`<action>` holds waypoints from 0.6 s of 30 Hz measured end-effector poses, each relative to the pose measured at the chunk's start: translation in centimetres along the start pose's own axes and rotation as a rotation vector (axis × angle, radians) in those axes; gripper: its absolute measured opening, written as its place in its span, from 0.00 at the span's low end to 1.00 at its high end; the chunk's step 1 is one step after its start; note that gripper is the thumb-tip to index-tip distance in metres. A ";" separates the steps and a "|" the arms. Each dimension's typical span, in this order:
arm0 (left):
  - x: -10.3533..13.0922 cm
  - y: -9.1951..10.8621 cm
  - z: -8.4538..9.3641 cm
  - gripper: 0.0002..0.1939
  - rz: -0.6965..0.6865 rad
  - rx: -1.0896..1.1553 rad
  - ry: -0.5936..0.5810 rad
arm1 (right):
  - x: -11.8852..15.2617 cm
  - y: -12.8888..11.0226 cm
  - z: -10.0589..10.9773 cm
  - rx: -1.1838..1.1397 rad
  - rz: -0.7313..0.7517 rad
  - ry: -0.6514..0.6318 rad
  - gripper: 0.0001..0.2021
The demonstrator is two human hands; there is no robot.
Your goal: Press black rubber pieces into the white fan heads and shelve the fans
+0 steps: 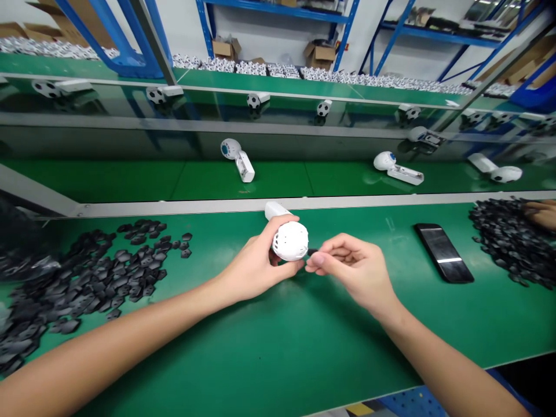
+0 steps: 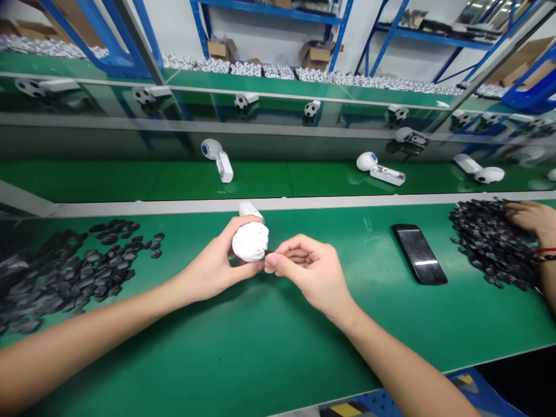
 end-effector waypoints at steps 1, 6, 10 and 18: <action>-0.1 -0.3 -0.2 0.36 0.005 0.007 -0.023 | 0.0 0.2 -0.2 0.025 0.010 0.002 0.08; -0.1 -0.8 -0.7 0.49 0.017 -0.041 -0.110 | -0.3 0.7 -0.7 0.231 0.098 0.048 0.09; 0.1 -0.6 -1.0 0.50 0.040 -0.036 -0.060 | 0.1 0.4 -1.3 0.367 0.278 0.124 0.12; 0.1 -0.8 -1.4 0.45 -0.027 -0.006 -0.003 | -0.7 1.7 -0.6 0.502 0.417 0.036 0.14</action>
Point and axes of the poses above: each hand's wrist, its own x-axis away from the middle knuckle, its own z-axis out of the back of the hand, y = z × x, the point moved 3 cm from there along -x, towards the middle knuckle, and after that the axes turned 8 degrees about x, right-handed, at the moved point
